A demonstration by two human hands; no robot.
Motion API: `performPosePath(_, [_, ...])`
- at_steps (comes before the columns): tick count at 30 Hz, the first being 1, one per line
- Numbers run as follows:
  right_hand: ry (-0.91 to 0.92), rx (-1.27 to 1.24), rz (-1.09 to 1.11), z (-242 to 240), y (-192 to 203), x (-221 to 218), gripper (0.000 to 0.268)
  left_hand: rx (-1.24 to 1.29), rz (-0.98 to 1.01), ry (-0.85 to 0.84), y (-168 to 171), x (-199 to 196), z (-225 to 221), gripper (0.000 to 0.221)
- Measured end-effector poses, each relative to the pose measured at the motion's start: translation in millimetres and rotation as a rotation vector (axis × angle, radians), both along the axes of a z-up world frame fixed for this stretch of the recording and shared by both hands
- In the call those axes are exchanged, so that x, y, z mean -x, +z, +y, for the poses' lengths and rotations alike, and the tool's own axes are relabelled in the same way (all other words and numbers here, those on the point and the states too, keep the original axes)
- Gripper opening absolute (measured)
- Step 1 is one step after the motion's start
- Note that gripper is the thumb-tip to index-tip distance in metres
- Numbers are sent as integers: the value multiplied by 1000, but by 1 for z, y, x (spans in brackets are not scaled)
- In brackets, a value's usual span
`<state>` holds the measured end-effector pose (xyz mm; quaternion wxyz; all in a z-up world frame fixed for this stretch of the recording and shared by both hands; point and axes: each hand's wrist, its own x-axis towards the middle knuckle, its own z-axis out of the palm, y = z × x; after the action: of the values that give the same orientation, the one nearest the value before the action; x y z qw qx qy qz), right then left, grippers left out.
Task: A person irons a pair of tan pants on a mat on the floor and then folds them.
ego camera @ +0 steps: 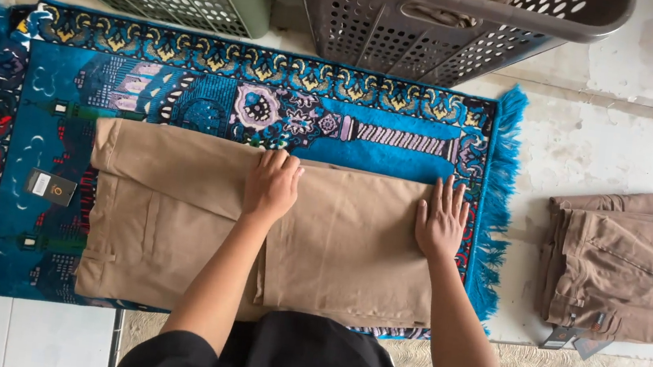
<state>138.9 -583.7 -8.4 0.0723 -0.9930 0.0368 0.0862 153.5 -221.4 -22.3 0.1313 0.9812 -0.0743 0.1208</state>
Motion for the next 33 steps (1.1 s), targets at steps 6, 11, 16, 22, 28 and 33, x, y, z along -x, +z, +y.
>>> performPosePath(6, [-9, -11, 26, 0, 2, -1, 67, 142, 651, 112, 2, -21, 20, 37])
performPosePath(11, [-24, -17, 20, -1, -2, -2, 67, 531, 946, 199, 47, -46, 52, 56])
performPosePath(16, [-24, -5, 16, 0, -4, 0, 67, 915, 905, 172, 4, -23, 72, 47])
performPosePath(22, [-33, -4, 15, -2, -7, -1, 67, 543, 667, 483, 3, -4, 25, 51])
performPosePath(28, [-11, 24, -47, 1, -13, 0, 68, 107, -177, 419, 27, 26, -38, 66])
performPosePath(33, [185, -20, -280, 24, -11, 21, 74, 58, 67, 4, -2, 44, -49, 53])
